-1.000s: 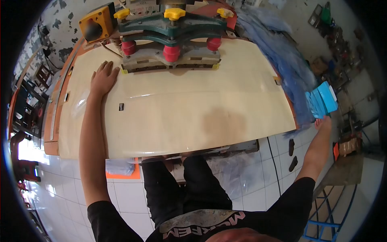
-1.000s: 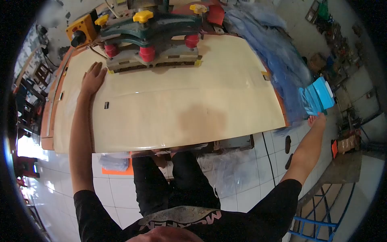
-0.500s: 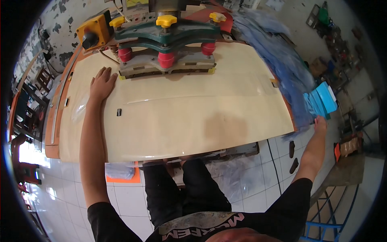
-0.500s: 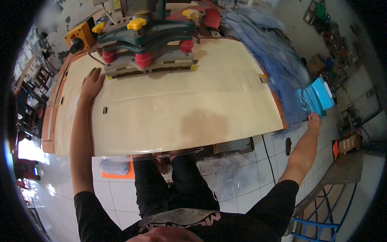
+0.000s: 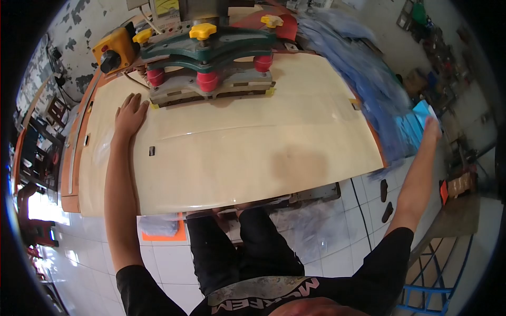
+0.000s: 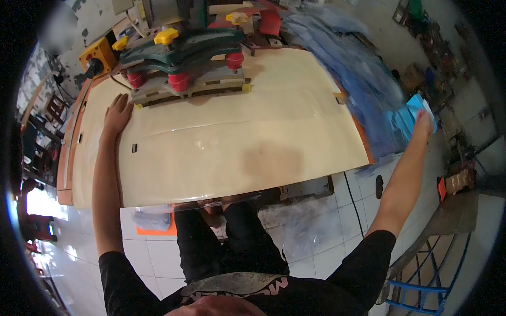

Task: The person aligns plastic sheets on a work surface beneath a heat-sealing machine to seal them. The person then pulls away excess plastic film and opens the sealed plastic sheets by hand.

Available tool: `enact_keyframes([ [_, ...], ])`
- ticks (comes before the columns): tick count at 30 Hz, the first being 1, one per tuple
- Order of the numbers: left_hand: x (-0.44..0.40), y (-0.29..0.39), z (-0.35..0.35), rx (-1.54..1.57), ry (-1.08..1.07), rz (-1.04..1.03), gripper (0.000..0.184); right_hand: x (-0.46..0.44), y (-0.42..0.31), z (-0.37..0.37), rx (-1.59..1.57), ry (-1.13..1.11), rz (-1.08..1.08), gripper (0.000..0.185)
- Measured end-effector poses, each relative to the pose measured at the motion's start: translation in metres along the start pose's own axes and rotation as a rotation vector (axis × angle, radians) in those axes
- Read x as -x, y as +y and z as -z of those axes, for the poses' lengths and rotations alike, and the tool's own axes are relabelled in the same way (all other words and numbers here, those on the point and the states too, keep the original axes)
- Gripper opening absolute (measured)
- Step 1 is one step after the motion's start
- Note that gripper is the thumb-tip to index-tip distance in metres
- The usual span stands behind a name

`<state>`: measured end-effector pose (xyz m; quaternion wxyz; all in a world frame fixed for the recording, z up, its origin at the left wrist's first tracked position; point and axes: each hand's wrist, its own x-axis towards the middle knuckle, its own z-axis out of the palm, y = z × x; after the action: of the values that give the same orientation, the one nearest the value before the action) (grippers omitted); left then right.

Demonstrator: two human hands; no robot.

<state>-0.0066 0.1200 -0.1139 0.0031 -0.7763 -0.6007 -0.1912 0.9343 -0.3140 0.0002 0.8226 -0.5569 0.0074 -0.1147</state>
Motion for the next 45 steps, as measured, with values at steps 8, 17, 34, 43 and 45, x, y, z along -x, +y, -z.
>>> enact_keyframes([
  [8, 0.004, -0.001, 0.002, 0.026, 0.028, -0.035, 0.058, 0.288, -0.124, -0.077, 0.366, -0.875, 0.718, 0.023],
  [17, -0.002, -0.016, -0.003, 0.179, 0.134, -0.133, 0.052, 0.553, -0.055, 0.075, 0.536, -1.048, 1.612, 0.021],
  [34, 0.008, -0.006, 0.023, 0.388, 0.397, -0.041, 0.03, 0.574, 0.003, 0.173, 0.634, -0.932, 1.56, 0.024],
  [43, 0.088, 0.104, 0.119, 0.571, 0.893, -0.675, 0.026, 0.583, 0.003, 0.168, 0.527, -0.771, 1.172, 0.014],
  [45, 0.12, 0.157, 0.116, 0.657, 0.398, -0.804, 0.023, 0.585, 0.009, 0.17, 0.47, -0.612, 0.897, 0.008],
])
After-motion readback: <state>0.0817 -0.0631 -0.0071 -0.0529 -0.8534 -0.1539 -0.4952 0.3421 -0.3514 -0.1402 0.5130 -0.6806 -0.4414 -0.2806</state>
